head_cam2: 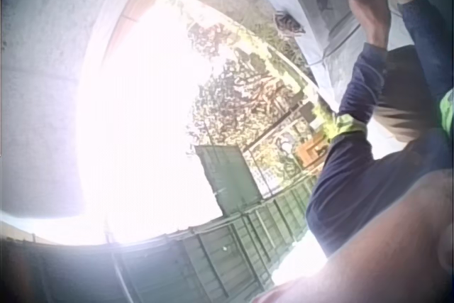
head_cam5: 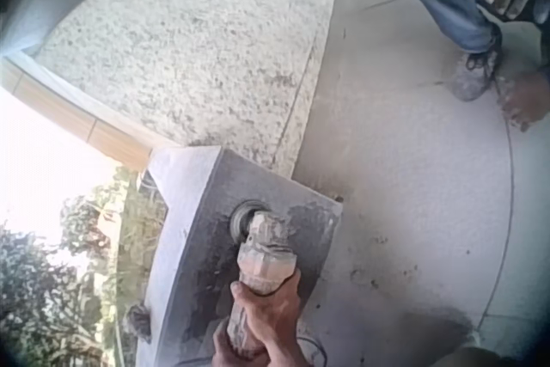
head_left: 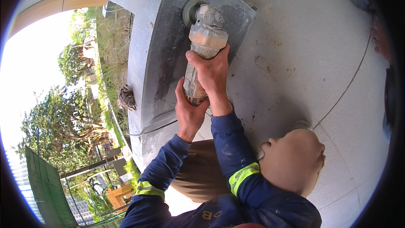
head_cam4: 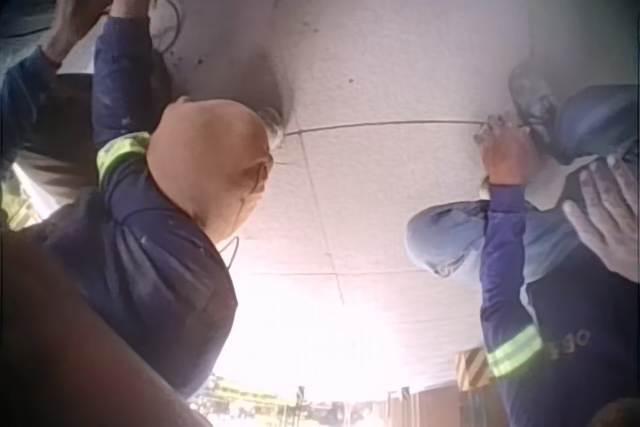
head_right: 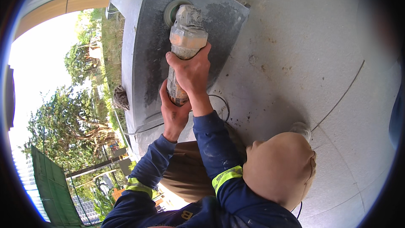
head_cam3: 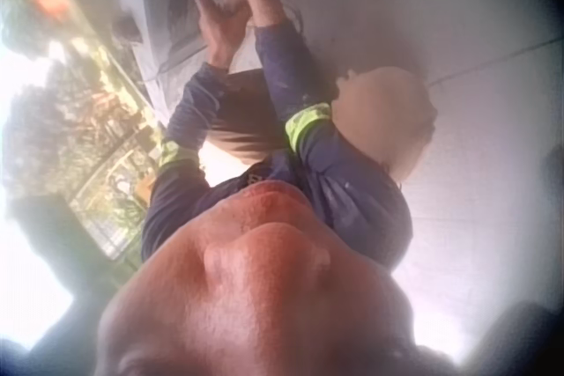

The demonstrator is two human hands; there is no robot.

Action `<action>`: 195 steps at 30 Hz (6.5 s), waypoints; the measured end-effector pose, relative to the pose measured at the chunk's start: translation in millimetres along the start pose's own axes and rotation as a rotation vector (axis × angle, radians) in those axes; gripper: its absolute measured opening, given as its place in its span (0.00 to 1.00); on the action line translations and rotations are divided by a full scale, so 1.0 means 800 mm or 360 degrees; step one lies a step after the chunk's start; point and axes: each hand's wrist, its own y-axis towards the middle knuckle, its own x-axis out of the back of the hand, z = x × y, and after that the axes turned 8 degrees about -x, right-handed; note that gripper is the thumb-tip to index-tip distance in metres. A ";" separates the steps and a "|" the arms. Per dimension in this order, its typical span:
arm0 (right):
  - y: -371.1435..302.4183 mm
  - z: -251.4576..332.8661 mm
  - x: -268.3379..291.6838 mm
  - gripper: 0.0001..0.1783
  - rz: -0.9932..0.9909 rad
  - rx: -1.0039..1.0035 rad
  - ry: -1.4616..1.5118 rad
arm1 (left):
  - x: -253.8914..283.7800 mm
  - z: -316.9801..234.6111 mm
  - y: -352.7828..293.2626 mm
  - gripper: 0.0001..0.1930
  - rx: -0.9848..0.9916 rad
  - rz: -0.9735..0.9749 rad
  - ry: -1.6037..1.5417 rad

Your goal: The person uses an angle grinder to smooth the edge of a concrete structure. They hold the tool with both hands and move it along the curved surface, generating dust.

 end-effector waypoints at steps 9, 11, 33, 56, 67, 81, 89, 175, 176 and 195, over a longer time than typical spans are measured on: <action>0.001 -0.010 0.005 0.39 -0.0016 -0.0033 0.0009 | -0.003 -0.004 -0.005 0.47 0.0073 -0.0023 -0.0052; 0.007 -0.003 0.006 0.39 -0.0045 -0.0010 0.0039 | -0.003 -0.006 -0.001 0.47 0.0053 0.0046 -0.0026; 0.016 -0.013 0.023 0.38 -0.0074 -0.0113 0.0010 | -0.019 -0.002 0.001 0.48 0.0131 0.0135 -0.0036; 0.045 -0.016 0.055 0.36 -0.0088 -0.0281 0.0144 | -0.053 -0.008 0.006 0.49 0.0207 0.0238 0.0040; 0.040 -0.013 0.062 0.36 -0.0075 -0.0325 0.0076 | -0.057 -0.012 -0.003 0.50 0.0276 0.0228 -0.0040; 0.040 -0.038 0.064 0.38 -0.0023 -0.0264 0.0239 | -0.063 0.015 -0.008 0.49 0.0230 0.0222 0.0011; 0.040 -0.037 0.069 0.38 -0.0032 -0.0372 0.0191 | -0.046 0.015 -0.016 0.46 0.0402 0.0362 0.0052; 0.082 -0.033 0.077 0.39 -0.0099 -0.0245 0.0268 | 0.143 0.054 0.144 0.42 -0.0917 -0.0075 0.1044; 0.074 -0.032 0.080 0.39 -0.0077 -0.0270 0.0207 | 0.145 0.056 0.144 0.42 -0.0920 -0.0072 0.1063; 0.047 -0.026 0.065 0.37 0.0015 -0.0117 0.0054 | 0.141 0.058 0.143 0.41 -0.0967 -0.0084 0.1004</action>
